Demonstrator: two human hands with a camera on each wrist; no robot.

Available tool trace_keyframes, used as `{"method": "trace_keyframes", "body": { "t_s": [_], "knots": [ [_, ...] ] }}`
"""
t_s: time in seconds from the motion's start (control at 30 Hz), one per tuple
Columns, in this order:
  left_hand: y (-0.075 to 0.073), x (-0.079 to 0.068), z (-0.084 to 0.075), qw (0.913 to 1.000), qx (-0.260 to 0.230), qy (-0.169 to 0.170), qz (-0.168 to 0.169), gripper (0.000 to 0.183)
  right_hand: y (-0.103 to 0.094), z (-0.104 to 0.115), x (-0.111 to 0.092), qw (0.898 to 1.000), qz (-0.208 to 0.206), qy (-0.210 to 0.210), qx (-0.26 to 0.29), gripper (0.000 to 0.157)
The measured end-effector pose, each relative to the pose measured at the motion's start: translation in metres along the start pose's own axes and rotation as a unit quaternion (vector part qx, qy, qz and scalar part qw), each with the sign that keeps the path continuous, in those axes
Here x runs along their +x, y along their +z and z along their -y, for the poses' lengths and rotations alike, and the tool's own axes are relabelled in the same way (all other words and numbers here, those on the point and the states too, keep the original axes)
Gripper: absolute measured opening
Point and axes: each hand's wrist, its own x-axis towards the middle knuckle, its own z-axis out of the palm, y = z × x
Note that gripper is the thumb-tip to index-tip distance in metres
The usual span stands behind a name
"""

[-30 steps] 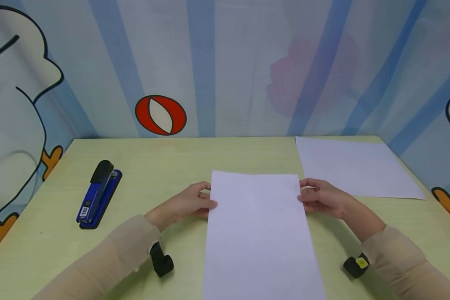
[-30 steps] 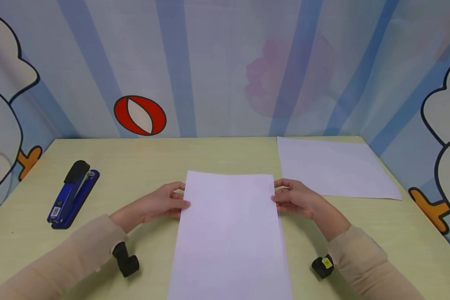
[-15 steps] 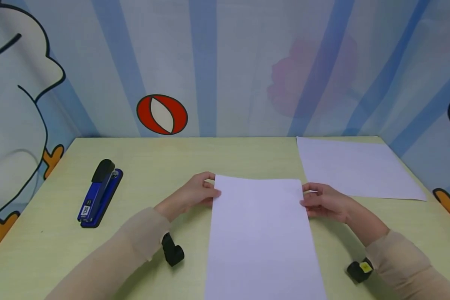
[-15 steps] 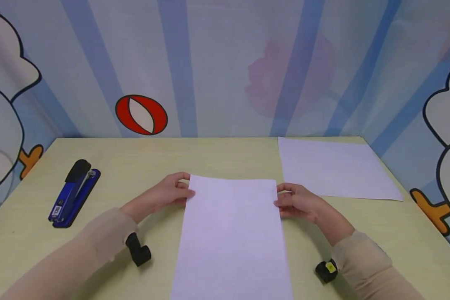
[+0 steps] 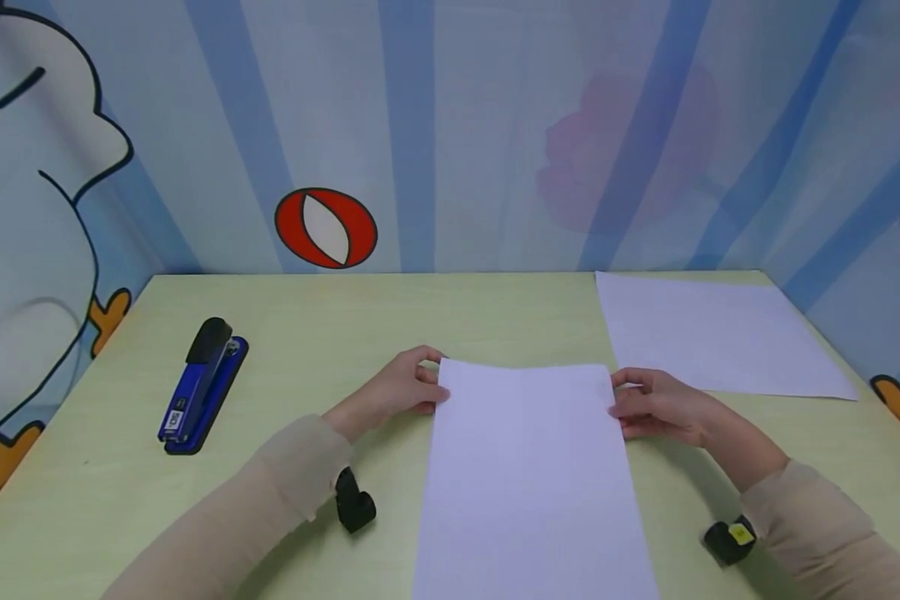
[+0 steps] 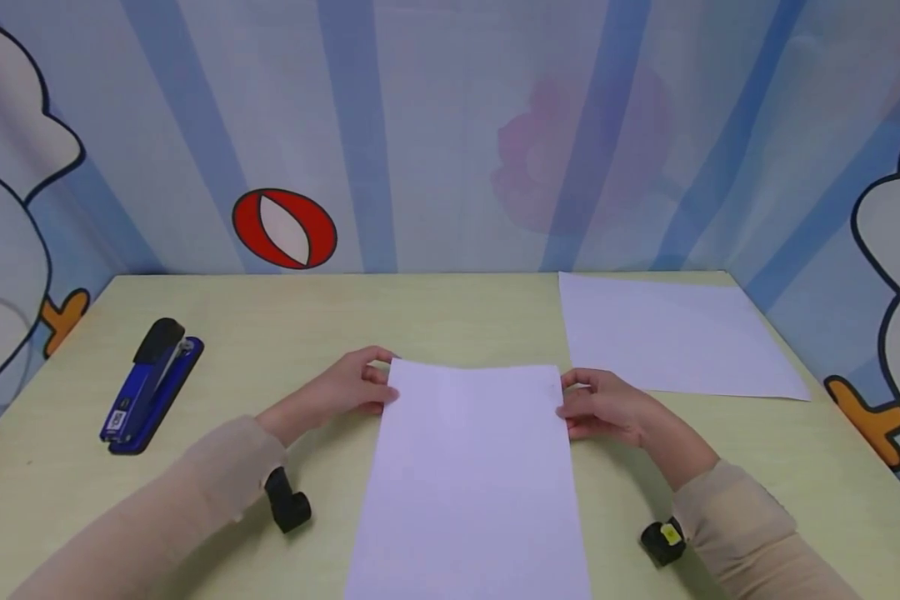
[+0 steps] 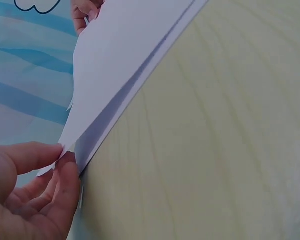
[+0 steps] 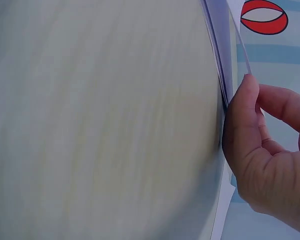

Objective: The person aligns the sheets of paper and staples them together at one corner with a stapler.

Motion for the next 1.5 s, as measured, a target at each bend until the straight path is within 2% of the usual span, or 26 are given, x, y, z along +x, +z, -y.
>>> {"method": "trace_keyframes", "body": {
  "t_s": [0.2,0.53,0.8,1.1,1.27,1.5],
  "knots": [
    [0.001,0.000,0.000,0.9999,0.007,0.011,-0.008,0.045,-0.002,0.000,-0.002,1.000,0.021,-0.001,-0.008,0.026],
    [0.000,-0.002,-0.003,0.9990,0.038,0.010,-0.022,0.041,-0.004,-0.001,-0.002,0.999,0.027,-0.002,-0.030,0.027],
    [-0.011,-0.001,0.003,0.9990,0.031,0.031,-0.013,0.033,-0.005,0.005,-0.005,0.998,0.008,0.017,-0.055,0.031],
    [-0.016,-0.002,-0.001,0.9986,0.046,0.013,-0.023,0.029,-0.015,0.005,-0.005,0.998,-0.011,0.016,-0.054,0.036],
    [-0.015,0.002,-0.003,0.9986,0.042,0.005,-0.032,0.026,-0.024,0.006,-0.008,0.998,-0.021,0.012,-0.056,0.038],
    [-0.013,0.007,-0.008,0.9989,0.020,0.031,-0.028,0.019,-0.047,0.010,-0.014,0.995,-0.065,0.009,-0.074,0.039]
  ]
}}
